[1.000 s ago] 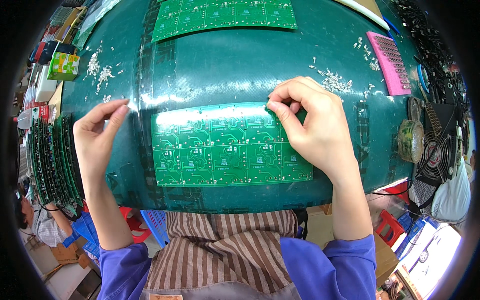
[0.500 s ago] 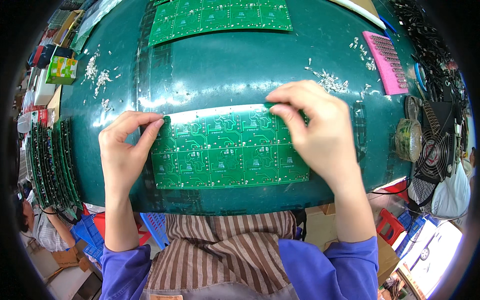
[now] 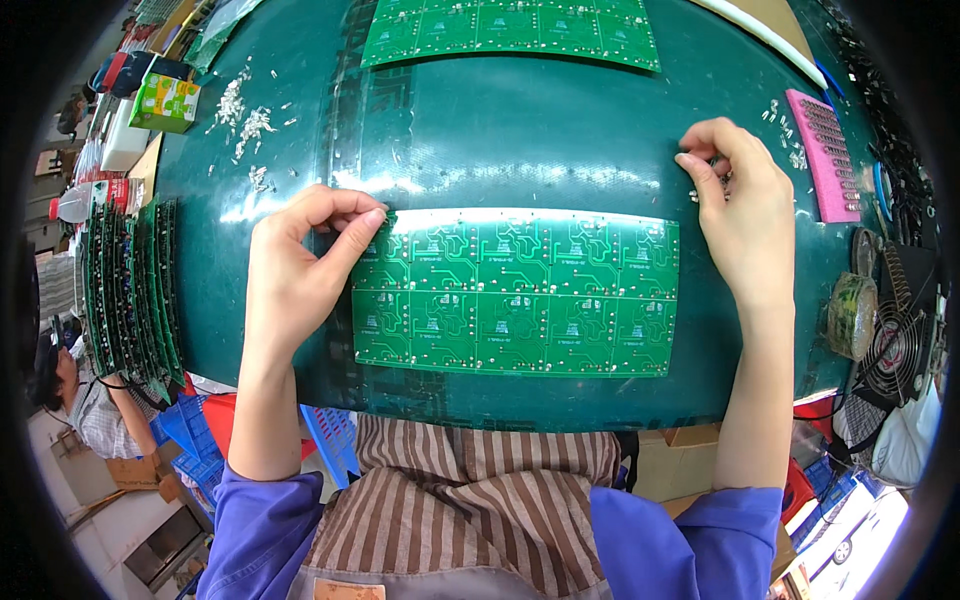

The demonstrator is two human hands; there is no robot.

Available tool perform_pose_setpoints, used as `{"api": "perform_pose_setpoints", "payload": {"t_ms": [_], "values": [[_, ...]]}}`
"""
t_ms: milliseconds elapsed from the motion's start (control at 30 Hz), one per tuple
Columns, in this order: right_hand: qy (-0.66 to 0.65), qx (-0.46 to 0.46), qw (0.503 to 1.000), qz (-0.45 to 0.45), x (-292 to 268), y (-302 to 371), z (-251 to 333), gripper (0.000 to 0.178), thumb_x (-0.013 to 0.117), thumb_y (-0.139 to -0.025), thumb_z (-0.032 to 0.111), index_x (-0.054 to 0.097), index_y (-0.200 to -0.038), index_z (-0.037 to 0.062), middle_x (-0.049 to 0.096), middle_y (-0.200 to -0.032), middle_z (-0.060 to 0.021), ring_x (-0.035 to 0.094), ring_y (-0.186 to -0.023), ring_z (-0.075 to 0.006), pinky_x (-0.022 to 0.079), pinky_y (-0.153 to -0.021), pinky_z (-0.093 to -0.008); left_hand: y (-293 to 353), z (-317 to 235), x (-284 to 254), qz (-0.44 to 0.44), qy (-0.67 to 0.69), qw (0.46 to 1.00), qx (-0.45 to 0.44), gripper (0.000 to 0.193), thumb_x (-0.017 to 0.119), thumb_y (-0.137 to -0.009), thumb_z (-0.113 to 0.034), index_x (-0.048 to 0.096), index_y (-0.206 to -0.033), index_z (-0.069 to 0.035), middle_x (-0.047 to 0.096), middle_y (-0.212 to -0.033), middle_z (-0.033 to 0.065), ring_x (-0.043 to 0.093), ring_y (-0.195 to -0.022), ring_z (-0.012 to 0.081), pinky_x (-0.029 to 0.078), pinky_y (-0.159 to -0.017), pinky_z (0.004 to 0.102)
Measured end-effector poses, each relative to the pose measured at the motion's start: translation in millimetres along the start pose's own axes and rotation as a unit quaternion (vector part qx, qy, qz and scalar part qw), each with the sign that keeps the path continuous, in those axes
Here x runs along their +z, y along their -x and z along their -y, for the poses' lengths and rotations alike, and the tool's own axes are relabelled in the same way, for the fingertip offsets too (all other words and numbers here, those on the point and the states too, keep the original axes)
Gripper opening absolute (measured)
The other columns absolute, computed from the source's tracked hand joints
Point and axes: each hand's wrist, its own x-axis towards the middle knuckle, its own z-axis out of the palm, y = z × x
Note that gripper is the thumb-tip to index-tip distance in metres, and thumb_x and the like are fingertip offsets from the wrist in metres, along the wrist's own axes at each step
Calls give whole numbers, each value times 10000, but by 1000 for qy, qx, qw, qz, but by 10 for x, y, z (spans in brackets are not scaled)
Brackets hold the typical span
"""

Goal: The person inserts electronic components into circuit boards by hand and stacks the assembled boards onto a pile.

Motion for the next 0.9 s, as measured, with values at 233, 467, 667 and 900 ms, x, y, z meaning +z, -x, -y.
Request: {"api": "perform_pose_setpoints", "payload": {"t_ms": [233, 467, 667, 900], "values": [[-48, 62, 997, 7, -23, 27, -25, 125, 699, -883, 33, 673, -1005, 18, 688, -873, -80, 610, -730, -179, 515, -716, -319, -15, 6, 23, 1, 0, 1000, -5, 119, 750, -895, -88, 742, -950, 17, 689, -835, 41, 577, -748, 95, 484, -718, 253], [22, -2, 1000, -1, -16, 45, -17, 86, 673, -908, 42, 619, -971, 17, 641, -850, -109, 609, -762, -226, 508, -733, -338, -8, 29, 57, -18, 5, 1000, 19, 96, 745, -849, -65, 744, -926, -9, 703, -837, 91, 623, -711, 182, 508, -688, 307], [-84, 72, 994, 14, -122, 89, 118, 60, 653, -939, 33, 634, -990, 8, 639, -851, -41, 569, -762, -123, 475, -727, -271, -15, 24, 53, -13, 8, 1000, 19, 88, 736, -853, -50, 745, -933, -15, 700, -848, 87, 620, -710, 177, 503, -683, 303], [-277, 46, 960, 20, -208, 341, 302, 82, 708, -891, -20, 676, -966, -28, 666, -879, -23, 558, -776, -80, 462, -718, -229, -45, 46, -15, 14, -30, 998, 55, 95, 719, -859, -34, 736, -953, -30, 673, -857, 78, 638, -739, 218, 499, -678, 332]]}}
